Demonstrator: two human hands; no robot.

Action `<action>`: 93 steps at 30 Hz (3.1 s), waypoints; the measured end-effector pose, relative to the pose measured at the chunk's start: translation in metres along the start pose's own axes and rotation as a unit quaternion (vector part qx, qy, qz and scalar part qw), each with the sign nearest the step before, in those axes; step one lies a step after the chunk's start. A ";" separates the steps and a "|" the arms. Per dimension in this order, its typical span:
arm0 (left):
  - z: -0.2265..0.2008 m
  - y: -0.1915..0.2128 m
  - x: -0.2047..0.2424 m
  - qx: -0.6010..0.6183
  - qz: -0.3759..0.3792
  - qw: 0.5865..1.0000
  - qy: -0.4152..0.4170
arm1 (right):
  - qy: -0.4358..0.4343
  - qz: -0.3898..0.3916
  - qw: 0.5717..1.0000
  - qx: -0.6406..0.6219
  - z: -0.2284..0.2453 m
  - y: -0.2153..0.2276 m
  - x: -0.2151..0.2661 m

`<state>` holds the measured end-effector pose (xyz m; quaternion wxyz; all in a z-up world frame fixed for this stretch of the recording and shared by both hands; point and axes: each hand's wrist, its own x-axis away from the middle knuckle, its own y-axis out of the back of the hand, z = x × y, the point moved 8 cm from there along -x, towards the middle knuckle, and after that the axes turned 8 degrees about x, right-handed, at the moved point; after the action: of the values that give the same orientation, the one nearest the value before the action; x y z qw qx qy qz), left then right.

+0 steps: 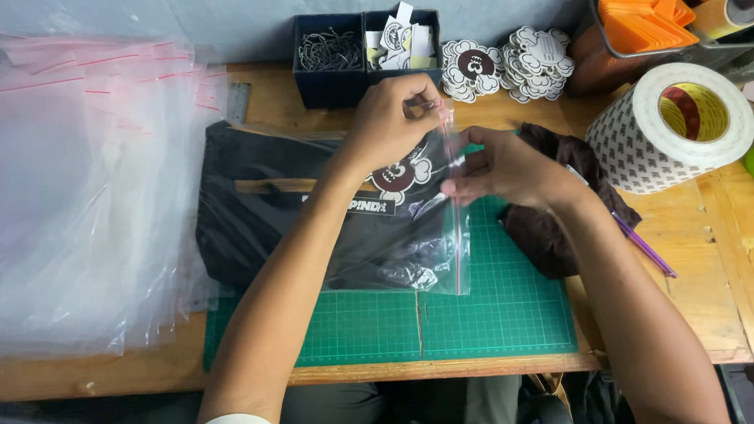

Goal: The person cleans a black shoulder bag with a purple toothbrush, focusing on the front pocket and main compartment. They then attach a bear-shaped keychain to the bag's strap and place the bag into a clear plastic ziplock bag.

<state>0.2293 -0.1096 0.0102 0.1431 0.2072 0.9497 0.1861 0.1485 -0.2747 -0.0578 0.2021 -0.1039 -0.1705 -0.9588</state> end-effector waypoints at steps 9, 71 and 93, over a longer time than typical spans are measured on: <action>-0.015 0.005 0.009 0.038 0.004 0.999 0.020 | 0.076 -0.196 0.978 0.018 0.035 0.019 0.002; -0.027 0.002 0.015 -0.005 -0.031 0.999 -0.020 | 0.087 -0.254 0.961 0.070 0.031 0.019 -0.001; -0.028 0.003 0.016 -0.036 -0.097 0.994 -0.030 | 0.051 -0.239 0.959 0.144 0.035 0.005 0.039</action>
<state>0.2068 -0.1082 0.0338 0.1963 0.1140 0.9534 0.1990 0.1206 -0.2798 -0.0138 -0.0113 0.0191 -0.3157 -0.9486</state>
